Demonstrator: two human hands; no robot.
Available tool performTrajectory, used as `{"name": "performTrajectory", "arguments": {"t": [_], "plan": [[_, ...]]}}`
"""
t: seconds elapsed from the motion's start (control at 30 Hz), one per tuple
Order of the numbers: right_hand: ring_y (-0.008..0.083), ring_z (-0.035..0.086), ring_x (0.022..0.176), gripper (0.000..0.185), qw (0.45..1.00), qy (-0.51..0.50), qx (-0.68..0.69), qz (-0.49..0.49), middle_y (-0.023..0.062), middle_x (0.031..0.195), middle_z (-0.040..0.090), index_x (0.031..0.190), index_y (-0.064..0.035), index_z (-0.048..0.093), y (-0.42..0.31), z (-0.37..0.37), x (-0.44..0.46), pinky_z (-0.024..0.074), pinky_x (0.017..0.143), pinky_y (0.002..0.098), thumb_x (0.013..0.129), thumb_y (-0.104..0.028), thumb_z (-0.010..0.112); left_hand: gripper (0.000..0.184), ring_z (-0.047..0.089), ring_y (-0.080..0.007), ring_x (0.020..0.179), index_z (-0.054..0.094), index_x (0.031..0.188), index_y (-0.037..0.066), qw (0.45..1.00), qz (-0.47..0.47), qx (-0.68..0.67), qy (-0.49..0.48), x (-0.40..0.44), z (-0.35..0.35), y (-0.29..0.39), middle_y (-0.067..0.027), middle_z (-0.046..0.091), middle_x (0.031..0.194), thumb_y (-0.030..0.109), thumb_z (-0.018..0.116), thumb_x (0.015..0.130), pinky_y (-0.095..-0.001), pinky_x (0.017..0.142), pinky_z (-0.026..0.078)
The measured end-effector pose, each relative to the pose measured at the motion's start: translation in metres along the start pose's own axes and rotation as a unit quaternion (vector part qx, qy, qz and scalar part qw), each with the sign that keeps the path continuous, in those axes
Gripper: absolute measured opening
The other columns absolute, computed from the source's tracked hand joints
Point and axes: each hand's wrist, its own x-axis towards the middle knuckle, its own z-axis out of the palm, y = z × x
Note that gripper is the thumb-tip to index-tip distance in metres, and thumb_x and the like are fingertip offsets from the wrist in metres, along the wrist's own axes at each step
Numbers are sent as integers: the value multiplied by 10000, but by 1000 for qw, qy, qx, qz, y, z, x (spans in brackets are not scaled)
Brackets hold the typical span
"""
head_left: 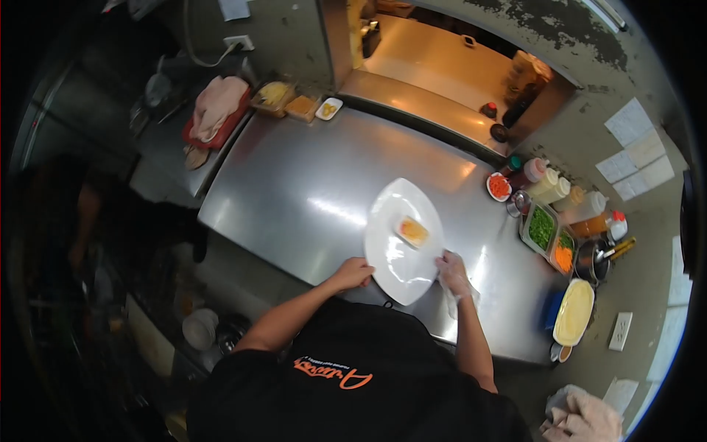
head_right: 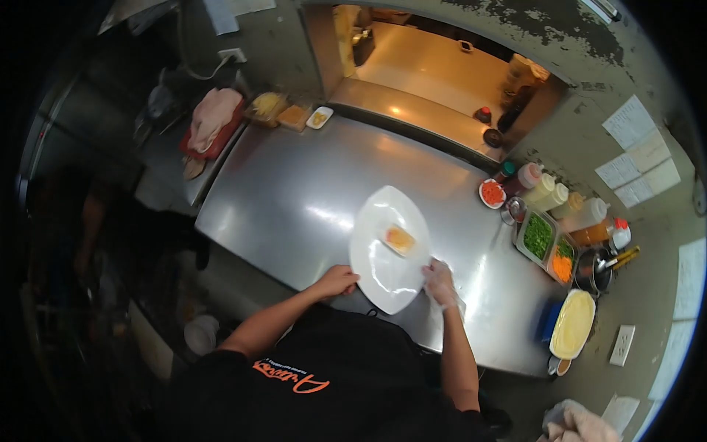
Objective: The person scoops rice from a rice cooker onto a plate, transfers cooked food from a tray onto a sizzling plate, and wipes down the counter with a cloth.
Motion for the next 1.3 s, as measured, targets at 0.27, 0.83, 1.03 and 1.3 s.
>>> {"name": "performTrajectory", "arguments": {"t": [0.27,0.83,1.03,1.3], "plan": [[142,652,865,317,965,-124,188,137,95,1047,691,1291,14,580,-143,104,37,566,750,300,1028,-161,558,220,572,-126,533,652,835,-14,985,48,63,153,-19,-192,-2,-60,615,614,178,580,916,-303,514,450],[388,557,1207,771,957,21,-268,-106,248,1313,586,1426,63,441,-308,207,123,442,1063,400,796,-217,786,446,533,-97,587,688,859,-46,985,55,-85,137,1,-293,-39,-32,617,653,349,562,1025,-297,575,452],[349,614,1126,208,946,-133,-158,-250,196,1172,664,964,-39,631,-305,208,210,496,997,375,760,-7,653,432,601,-281,606,663,823,-19,971,63,144,182,6,-304,-50,-164,634,663,367,573,995,-422,626,470],[378,464,1348,590,871,-107,-277,-392,246,1475,447,1394,5,480,-346,217,220,405,1098,433,814,-22,587,396,534,-125,559,705,827,3,996,-22,78,45,-10,-382,-37,-51,638,678,336,576,1000,-299,556,456]]}}
